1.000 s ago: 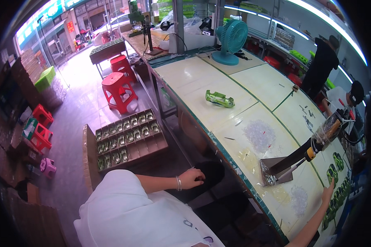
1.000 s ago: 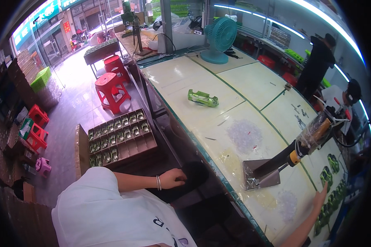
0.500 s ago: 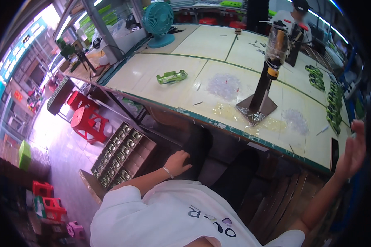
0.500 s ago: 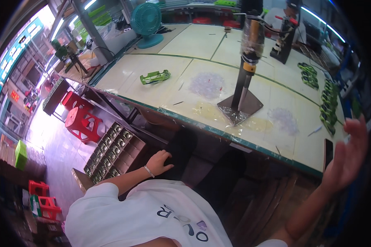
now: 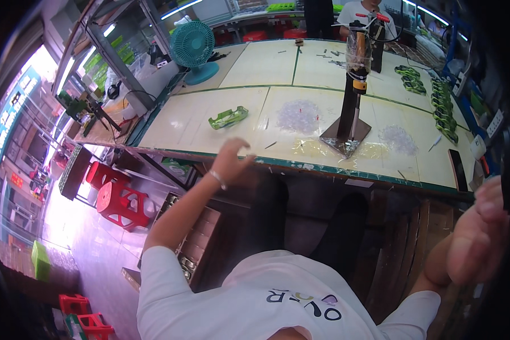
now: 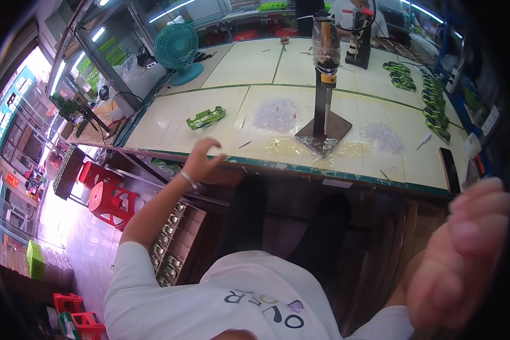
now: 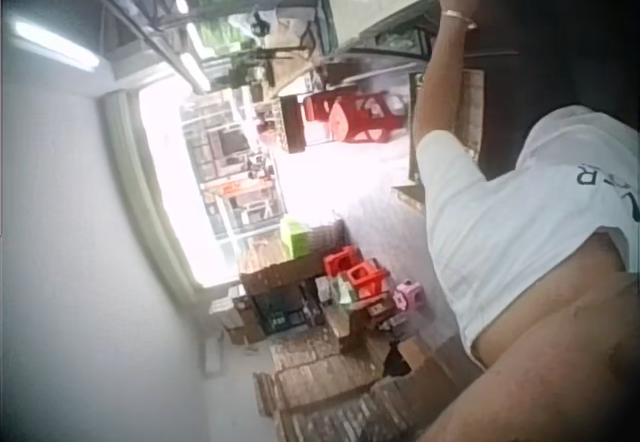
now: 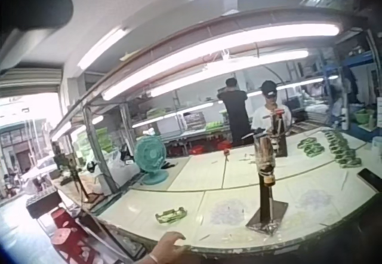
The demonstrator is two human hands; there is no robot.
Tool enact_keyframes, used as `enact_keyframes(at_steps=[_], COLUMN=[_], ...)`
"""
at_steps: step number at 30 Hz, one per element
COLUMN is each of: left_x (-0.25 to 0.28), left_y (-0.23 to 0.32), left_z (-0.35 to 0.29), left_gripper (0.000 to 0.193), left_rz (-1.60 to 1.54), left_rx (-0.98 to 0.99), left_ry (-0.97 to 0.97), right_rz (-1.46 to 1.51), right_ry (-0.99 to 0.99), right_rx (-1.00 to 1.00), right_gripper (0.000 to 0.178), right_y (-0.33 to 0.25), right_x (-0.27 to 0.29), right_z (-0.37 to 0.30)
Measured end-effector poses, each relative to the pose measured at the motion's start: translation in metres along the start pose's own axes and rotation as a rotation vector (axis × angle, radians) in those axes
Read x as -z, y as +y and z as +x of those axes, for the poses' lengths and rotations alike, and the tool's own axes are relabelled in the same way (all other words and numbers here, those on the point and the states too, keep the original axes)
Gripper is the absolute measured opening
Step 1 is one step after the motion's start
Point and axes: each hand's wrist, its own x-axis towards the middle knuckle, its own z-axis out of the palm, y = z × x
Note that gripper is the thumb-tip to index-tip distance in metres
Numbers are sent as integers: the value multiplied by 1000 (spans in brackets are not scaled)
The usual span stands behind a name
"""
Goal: The person assembles small green electronic devices at a workbench. They pick up a device, insert a small component, and use a screwdriver to secure it before placing the finished unit on the table. The process is repeated for multiple units.
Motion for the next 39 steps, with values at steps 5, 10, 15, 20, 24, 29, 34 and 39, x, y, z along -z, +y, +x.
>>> enact_keyframes(at_steps=[5, 10, 15, 20, 24, 29, 34, 39], left_x=[15, -4, -11, -18, -20, -73, -83, -86], left_y=[-110, -103, -4, 85, 60, -20, -34, -26], left_z=[55, 49, -4, -35, 8, 68, 87, 100], left_gripper=[56, 59, 61, 58, 33, 22, 2, 5], left_rz=[634, 384, -241, -658, -622, 27, 341, 395], left_rx=[120, 368, 189, 68, 117, -129, -297, -289], left_ry=[101, -36, -149, -448, -775, 43, -125, -167], right_rz=[48, 292, 705, 1155, 1184, 1052, 987, 1039], right_ry=[-237, -369, -247, 346, 566, 715, 704, 693], right_rx=[-213, -626, -1335, -1436, -1489, -1550, -1647, -1654], right_gripper=[23, 21, 34, 47, 40, 34, 34, 34], right_y=[5, 5, 4, 1, 0, -7, -18, -20], right_x=[-75, -133, -207, -258, -235, -197, -181, -178], right_z=[-19, -89, -143, -172, -187, -196, -212, -223])
